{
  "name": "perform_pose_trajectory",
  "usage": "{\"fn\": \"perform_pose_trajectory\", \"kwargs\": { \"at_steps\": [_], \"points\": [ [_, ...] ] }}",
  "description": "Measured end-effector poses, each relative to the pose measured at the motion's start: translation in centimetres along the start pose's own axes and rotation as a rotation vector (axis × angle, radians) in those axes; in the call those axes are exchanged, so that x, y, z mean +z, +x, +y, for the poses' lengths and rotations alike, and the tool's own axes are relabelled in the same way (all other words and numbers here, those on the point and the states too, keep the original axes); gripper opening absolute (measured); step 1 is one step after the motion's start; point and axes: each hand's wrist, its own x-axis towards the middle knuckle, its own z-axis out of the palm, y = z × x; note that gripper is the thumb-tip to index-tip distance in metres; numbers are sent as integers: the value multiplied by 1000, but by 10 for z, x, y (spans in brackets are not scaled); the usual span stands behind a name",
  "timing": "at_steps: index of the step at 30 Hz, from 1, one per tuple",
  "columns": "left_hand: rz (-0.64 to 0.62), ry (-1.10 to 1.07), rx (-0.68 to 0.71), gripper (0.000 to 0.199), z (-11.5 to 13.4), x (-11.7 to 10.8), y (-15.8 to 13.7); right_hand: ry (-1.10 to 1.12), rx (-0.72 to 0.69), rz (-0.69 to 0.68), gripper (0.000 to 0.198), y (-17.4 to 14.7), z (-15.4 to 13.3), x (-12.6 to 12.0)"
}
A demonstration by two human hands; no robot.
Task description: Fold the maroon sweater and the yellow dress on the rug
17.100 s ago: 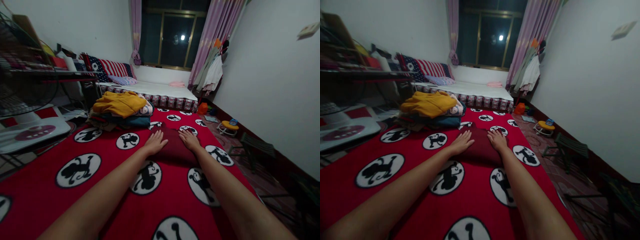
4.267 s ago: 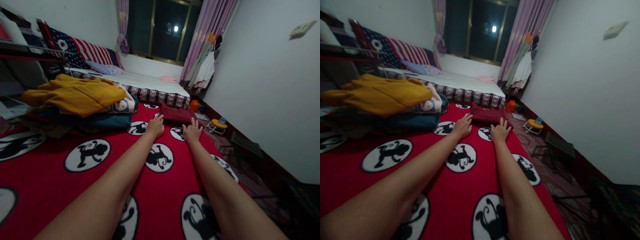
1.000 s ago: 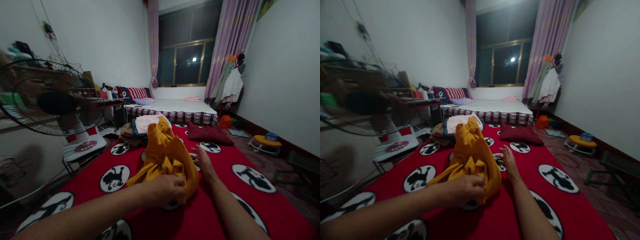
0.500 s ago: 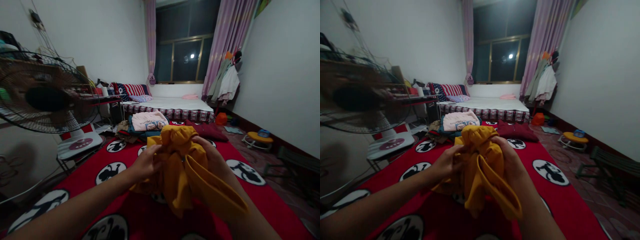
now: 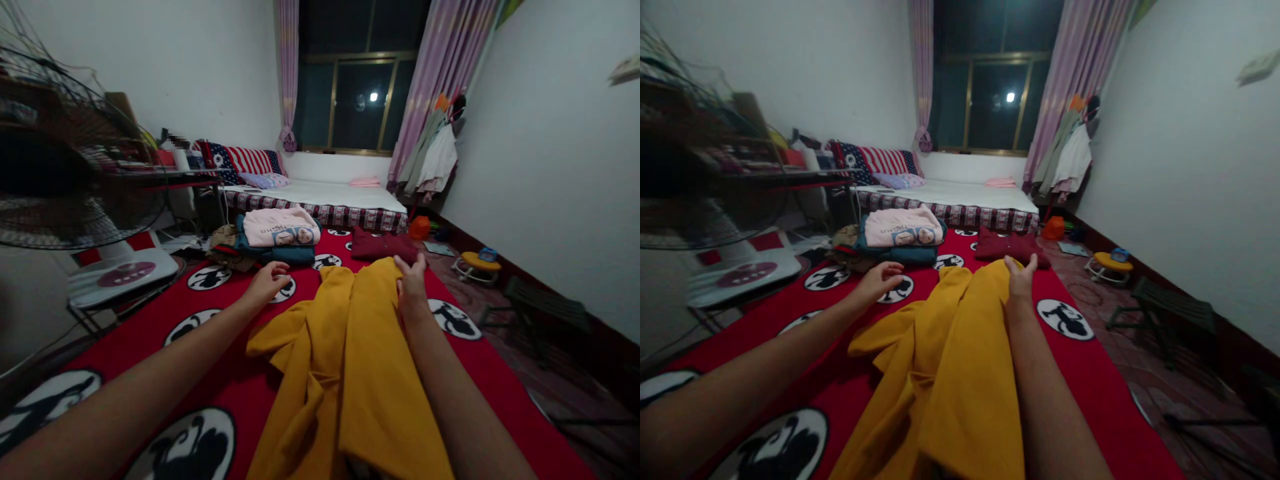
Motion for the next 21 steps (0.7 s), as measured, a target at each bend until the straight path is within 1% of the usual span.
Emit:
{"fn": "perform_pose_trajectory", "kwargs": {
  "at_steps": [1,2,3,4,5,7,9,10,13,15,16,18,20,21],
  "points": [
    [-53,34,19,43,-6,1,-6,-54,109,-2,65,4,19,-1],
    [-109,83,49,45,-9,2,-15,-91,175,-52,61,6,36,-2],
    [-168,140,90,49,-10,4,-24,-115,222,-97,58,8,50,-4],
    [-223,203,138,52,-10,6,-34,-146,230,-143,55,9,59,-5],
    [-267,266,192,55,-8,9,-43,-183,210,-168,55,9,65,-5],
    [-319,383,306,55,-3,16,-57,-285,149,-172,63,5,67,-3],
    [-326,451,385,49,1,26,-63,-417,99,-199,75,-2,61,3],
    [-319,451,393,48,2,32,-64,-488,75,-230,79,-7,57,7],
    [-307,325,312,58,2,52,-61,-708,-8,-312,78,-23,47,17],
    [-281,213,263,62,0,64,-56,-786,-64,-331,69,-30,45,21],
    [-269,167,250,60,-1,69,-53,-786,-85,-341,63,-31,45,21],
    [-271,83,216,49,-5,74,-48,-706,-81,-373,48,-30,47,20],
    [-317,-21,150,41,-6,71,-45,-552,2,-389,37,-23,48,15],
    [-340,-83,111,40,-5,66,-42,-464,57,-375,35,-18,48,11]
  ]
}}
